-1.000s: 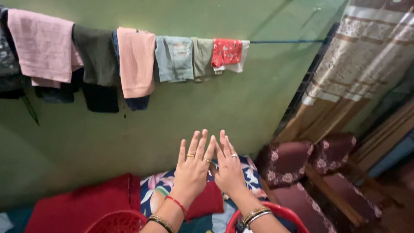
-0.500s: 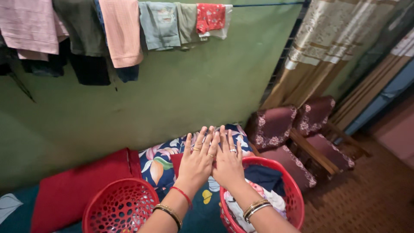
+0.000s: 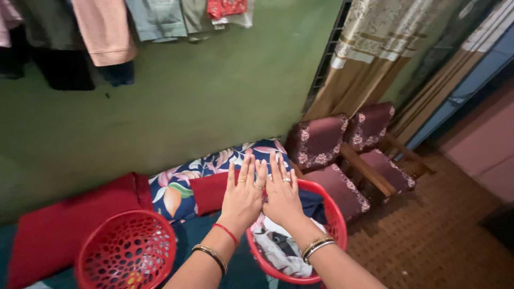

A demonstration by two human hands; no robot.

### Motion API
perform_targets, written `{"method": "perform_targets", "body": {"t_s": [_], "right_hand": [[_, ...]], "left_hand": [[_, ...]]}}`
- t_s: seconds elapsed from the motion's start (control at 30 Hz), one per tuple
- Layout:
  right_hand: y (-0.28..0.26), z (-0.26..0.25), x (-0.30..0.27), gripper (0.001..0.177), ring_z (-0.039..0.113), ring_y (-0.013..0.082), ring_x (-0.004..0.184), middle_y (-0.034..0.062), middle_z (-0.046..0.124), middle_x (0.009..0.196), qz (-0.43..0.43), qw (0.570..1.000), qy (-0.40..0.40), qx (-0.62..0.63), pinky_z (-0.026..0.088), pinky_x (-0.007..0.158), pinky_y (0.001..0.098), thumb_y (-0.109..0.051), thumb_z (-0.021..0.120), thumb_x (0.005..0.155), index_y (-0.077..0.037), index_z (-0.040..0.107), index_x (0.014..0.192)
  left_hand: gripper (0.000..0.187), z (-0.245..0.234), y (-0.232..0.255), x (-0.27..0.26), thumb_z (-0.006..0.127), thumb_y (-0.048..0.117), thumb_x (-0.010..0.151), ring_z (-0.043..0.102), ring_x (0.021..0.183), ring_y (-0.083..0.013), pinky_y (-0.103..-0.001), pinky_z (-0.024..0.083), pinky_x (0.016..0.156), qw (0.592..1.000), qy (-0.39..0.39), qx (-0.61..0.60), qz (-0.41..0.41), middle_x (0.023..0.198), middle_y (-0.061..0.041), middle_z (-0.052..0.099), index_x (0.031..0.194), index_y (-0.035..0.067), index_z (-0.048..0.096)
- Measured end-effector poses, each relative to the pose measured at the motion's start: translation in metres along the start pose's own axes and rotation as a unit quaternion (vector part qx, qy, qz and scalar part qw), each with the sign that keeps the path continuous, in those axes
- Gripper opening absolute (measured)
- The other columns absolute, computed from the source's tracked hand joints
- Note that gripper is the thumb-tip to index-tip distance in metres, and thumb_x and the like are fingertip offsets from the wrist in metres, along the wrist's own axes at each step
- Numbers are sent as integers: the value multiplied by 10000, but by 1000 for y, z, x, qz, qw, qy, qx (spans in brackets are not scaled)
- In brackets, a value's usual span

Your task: The person takes various small clothing items from a red laundry basket and hangs them one by one on a clothesline strung across a green wall. The items include shorts, shirts, and underwear, which are unfolded and draped over the line.

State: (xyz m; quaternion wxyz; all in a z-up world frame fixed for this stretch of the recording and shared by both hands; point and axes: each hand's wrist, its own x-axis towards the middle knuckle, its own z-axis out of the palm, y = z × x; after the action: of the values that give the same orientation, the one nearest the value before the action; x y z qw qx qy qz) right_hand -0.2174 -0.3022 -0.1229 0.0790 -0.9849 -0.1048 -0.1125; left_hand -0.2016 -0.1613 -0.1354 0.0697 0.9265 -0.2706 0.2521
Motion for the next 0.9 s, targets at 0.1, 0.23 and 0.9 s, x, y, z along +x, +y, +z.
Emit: {"method": "perform_targets", "body": {"t_s": [0.1, 0.23, 0.9], "right_hand": [[31, -4, -3, 950, 80, 354, 1562, 179, 45, 1694, -25, 999, 31, 23, 111, 1205, 608, -411, 714, 833, -51, 253, 1581], [64, -7, -6, 960, 63, 356, 1554, 161, 17, 1694, -1, 999, -25, 21, 100, 1209, 592, -429, 704, 819, -70, 238, 1578], [153, 22, -22, 996, 96, 352, 1550, 173, 43, 1677, -27, 993, -96, 61, 116, 1200, 595, -457, 686, 839, -81, 168, 1602]], "left_hand": [[682, 11, 25, 16, 453, 186, 918, 182, 1545, -340, -614, 107, 1209, 1000, 7, 0, -1, 1610, -225, 328, 1554, 0, 290], [690, 24, 51, 31, 460, 185, 915, 194, 1548, -334, -613, 104, 1212, 1000, 7, -4, -2, 1621, -223, 326, 1558, 1, 288], [800, 83, 122, 46, 537, 141, 853, 212, 1531, -316, -644, 122, 1184, 992, -92, -47, -65, 1643, -180, 253, 1588, 81, 227]]}}
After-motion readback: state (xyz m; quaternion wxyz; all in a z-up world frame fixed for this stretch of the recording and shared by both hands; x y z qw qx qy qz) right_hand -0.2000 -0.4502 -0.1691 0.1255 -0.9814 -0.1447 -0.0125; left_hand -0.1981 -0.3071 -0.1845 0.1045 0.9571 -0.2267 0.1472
